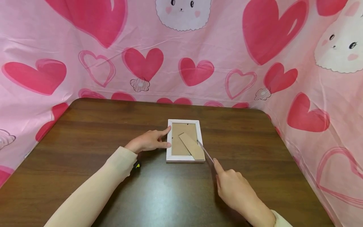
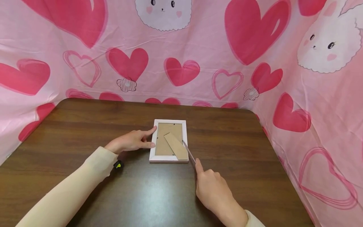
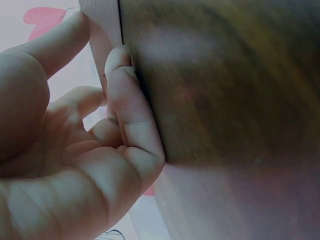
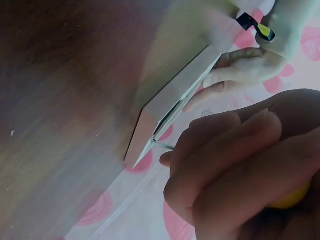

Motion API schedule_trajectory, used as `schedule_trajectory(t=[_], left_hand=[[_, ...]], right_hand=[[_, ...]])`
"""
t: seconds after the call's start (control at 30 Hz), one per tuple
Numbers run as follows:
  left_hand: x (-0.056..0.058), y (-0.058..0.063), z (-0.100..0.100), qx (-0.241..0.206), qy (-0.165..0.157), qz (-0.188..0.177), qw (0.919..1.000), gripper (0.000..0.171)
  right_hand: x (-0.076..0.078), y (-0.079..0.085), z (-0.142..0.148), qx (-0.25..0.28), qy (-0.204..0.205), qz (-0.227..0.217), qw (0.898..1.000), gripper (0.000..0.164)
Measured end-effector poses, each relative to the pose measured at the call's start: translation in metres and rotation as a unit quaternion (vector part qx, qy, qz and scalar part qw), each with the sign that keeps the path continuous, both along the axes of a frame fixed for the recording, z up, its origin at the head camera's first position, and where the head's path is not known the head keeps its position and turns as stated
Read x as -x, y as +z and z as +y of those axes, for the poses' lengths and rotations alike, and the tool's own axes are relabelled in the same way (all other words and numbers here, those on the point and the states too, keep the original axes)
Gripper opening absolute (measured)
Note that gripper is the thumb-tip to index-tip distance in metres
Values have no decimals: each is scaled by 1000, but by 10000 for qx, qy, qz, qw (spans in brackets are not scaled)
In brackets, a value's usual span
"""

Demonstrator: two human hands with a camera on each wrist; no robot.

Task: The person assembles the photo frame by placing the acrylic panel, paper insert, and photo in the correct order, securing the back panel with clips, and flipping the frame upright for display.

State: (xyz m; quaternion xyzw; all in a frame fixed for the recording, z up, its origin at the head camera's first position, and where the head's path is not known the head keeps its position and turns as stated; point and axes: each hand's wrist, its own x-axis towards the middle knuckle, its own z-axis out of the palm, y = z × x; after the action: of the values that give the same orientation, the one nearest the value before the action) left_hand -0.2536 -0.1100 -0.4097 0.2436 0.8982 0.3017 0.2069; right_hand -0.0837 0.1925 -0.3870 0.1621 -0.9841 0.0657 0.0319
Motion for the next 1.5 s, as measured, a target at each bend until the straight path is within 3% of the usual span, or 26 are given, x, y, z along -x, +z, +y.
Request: schedule_trajectory(t=[0.33,0.53,0.93,1.37,1.5], left_hand=[[-1,1,2,-29,-18,22,10000,82],[-1,2,3,-26,-25,39,10000,82],[0,3,3,104,50,48,9999,83],[1,5,3,215,8,-47,9998,84],[2,4,3,187,-31,-32,9998,84]], right_hand=[[-3,-6,-7,-699,-8,336,9970,59],[-6,-9,-10,-927,154,847,9920,60],[-7,-12,-11,-1341,246,1201,9833,63],[-3,-13,-6,-1807,530,1911,9633,55],[-2,-11,-7,-1934,562,1864,9616,54]])
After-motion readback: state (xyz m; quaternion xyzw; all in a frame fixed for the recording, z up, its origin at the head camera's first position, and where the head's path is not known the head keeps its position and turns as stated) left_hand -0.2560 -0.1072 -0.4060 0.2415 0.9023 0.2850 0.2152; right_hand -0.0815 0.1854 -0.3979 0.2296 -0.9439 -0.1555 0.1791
